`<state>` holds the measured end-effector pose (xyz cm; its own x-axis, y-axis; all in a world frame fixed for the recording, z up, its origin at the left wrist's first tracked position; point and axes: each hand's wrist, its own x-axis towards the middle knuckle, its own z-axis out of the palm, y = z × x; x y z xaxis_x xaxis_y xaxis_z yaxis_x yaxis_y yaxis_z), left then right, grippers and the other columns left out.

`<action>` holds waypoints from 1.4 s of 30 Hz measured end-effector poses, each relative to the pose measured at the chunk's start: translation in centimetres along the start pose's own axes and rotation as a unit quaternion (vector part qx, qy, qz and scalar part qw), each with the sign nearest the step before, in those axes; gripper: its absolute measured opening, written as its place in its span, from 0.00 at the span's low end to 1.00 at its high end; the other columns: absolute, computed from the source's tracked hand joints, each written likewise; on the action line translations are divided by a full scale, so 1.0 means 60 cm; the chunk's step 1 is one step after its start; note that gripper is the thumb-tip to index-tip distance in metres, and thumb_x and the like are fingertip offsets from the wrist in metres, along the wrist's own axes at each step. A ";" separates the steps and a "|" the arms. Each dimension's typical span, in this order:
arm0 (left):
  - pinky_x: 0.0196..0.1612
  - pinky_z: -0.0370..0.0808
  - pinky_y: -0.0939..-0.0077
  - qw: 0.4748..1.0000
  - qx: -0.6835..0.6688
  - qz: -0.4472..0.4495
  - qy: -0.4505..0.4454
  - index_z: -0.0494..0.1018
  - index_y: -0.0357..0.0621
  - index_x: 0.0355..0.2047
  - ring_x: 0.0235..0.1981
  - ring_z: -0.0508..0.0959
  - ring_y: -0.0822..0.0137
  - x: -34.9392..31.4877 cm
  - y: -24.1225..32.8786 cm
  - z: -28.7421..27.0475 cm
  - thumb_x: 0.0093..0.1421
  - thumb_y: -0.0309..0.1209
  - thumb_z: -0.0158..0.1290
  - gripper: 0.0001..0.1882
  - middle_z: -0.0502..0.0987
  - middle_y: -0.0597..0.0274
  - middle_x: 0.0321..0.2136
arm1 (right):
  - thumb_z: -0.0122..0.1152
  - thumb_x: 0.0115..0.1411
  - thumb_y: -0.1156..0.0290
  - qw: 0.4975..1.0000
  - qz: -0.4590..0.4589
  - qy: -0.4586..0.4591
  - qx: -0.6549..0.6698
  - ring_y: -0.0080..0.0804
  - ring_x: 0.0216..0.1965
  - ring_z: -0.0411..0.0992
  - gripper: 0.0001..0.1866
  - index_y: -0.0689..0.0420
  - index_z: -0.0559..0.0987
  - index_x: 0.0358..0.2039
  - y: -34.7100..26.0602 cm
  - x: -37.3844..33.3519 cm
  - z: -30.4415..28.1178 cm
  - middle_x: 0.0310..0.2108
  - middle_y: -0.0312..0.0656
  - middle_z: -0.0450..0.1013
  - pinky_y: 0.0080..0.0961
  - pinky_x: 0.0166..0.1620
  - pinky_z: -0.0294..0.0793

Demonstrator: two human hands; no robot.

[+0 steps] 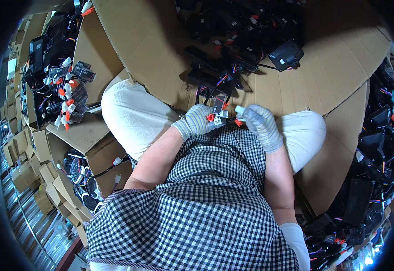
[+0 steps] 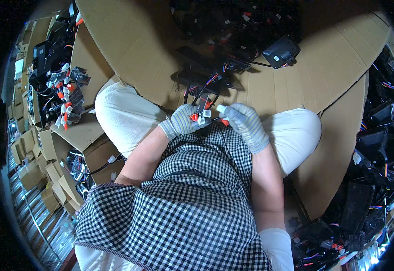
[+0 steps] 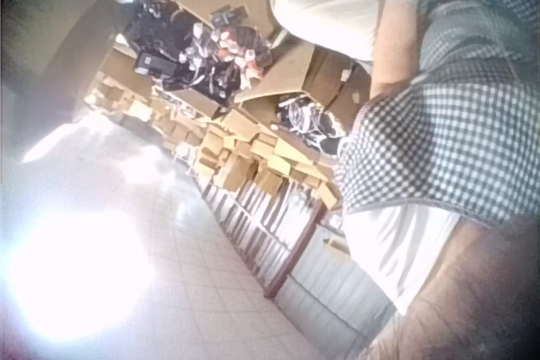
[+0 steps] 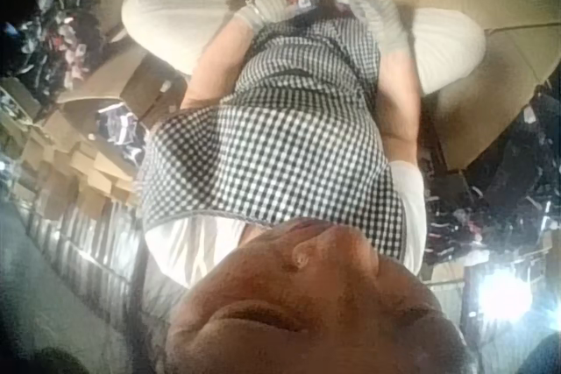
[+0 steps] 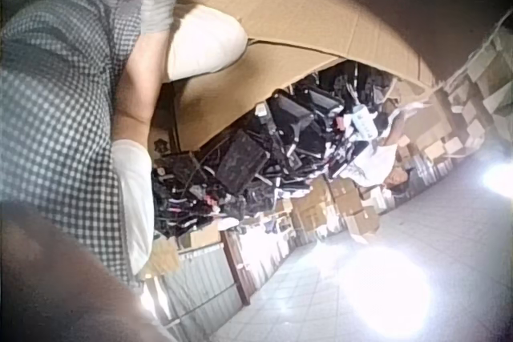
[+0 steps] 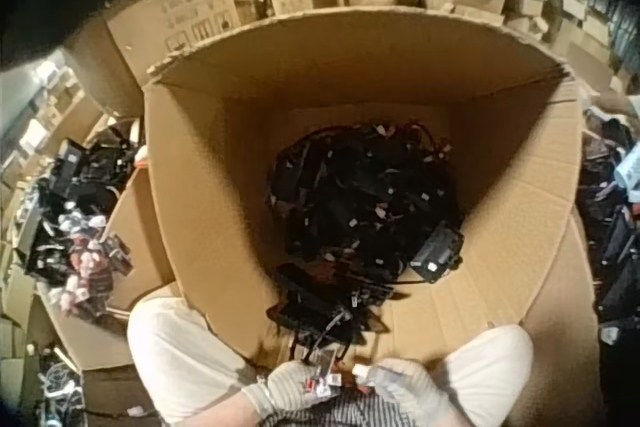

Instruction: The person assembles electronic wire harnesses with digital LCD displays by hand, taking the components from cardboard boxes.

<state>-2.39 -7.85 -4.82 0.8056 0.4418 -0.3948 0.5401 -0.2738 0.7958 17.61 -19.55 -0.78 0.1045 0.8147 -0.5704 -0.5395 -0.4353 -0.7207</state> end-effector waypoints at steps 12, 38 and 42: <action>0.29 0.70 0.57 0.955 0.246 -0.048 -0.157 0.75 0.40 0.22 0.23 0.74 0.46 0.013 0.036 -0.021 0.49 0.51 0.52 0.23 0.74 0.45 0.19 | 0.51 0.56 0.62 0.614 -0.293 -0.027 -0.733 0.36 0.18 0.70 0.08 0.48 0.77 0.32 0.016 -0.001 0.007 0.18 0.38 0.68 0.35 0.21 0.66; 0.28 0.70 0.57 0.912 0.341 -0.017 -0.227 0.75 0.43 0.22 0.23 0.75 0.49 0.009 0.023 0.002 0.51 0.55 0.48 0.25 0.75 0.48 0.18 | 0.48 0.58 0.63 0.698 -0.067 -0.171 -0.692 0.39 0.34 0.75 0.10 0.49 0.77 0.34 0.002 0.016 0.016 0.30 0.41 0.75 0.39 0.36 0.74; 0.31 0.72 0.58 0.903 0.336 -0.049 -0.264 0.76 0.41 0.26 0.26 0.76 0.49 0.020 0.059 -0.012 0.51 0.55 0.48 0.26 0.76 0.47 0.21 | 0.48 0.58 0.63 0.697 -0.061 -0.171 -0.694 0.39 0.35 0.76 0.10 0.49 0.77 0.35 -0.005 0.014 0.018 0.30 0.41 0.76 0.39 0.36 0.74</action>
<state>0.28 -7.68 -2.15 0.6532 0.0718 -0.7538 0.4979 -0.7908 0.3560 16.96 -18.33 -0.64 -0.2550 0.8179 -0.5158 0.8078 -0.1129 -0.5785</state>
